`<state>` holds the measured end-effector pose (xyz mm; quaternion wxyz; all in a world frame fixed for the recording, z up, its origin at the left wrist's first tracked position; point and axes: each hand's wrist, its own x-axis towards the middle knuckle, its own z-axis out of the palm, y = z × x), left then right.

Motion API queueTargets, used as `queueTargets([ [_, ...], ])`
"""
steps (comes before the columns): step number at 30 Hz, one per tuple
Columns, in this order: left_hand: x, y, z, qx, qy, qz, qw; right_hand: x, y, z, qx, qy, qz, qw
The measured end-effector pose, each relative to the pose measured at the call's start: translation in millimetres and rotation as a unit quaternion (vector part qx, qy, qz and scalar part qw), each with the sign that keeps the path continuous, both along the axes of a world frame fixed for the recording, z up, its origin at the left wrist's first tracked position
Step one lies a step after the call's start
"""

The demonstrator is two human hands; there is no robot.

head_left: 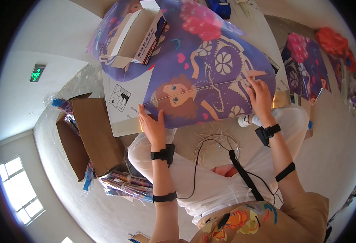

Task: Assembling plastic kites by attaching strings and folding them for packaging.

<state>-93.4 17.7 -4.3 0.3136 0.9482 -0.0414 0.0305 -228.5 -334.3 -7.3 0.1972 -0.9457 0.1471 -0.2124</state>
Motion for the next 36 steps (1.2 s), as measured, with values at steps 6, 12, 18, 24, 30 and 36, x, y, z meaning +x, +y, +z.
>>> queueTargets([
  [6,-0.1,-2.0,3.0,-0.009,0.006,0.006,1.0,1.5,0.3,2.3,0.012,0.001,-0.001,1.0],
  [12,-2.8,-16.4,15.4,0.0,-0.032,0.021,0.999,2.5,3.1,10.2,0.038,-0.009,-0.005,0.999],
  [18,6.1,-77.2,32.0,-0.033,-0.117,-0.233,0.965,29.8,34.4,13.1,0.055,-0.051,0.07,0.995],
  [24,15.5,-110.8,12.1,-0.075,-0.099,-0.27,0.955,68.3,62.5,7.1,0.017,-0.062,0.139,0.988],
  [30,14.0,-113.4,1.0,-0.09,-0.08,-0.282,0.952,78.9,67.4,-1.5,0.024,-0.058,0.159,0.985],
  [36,12.9,-112.3,-1.1,-0.108,-0.069,-0.272,0.954,81.1,66.7,-4.5,0.034,-0.054,0.16,0.985],
])
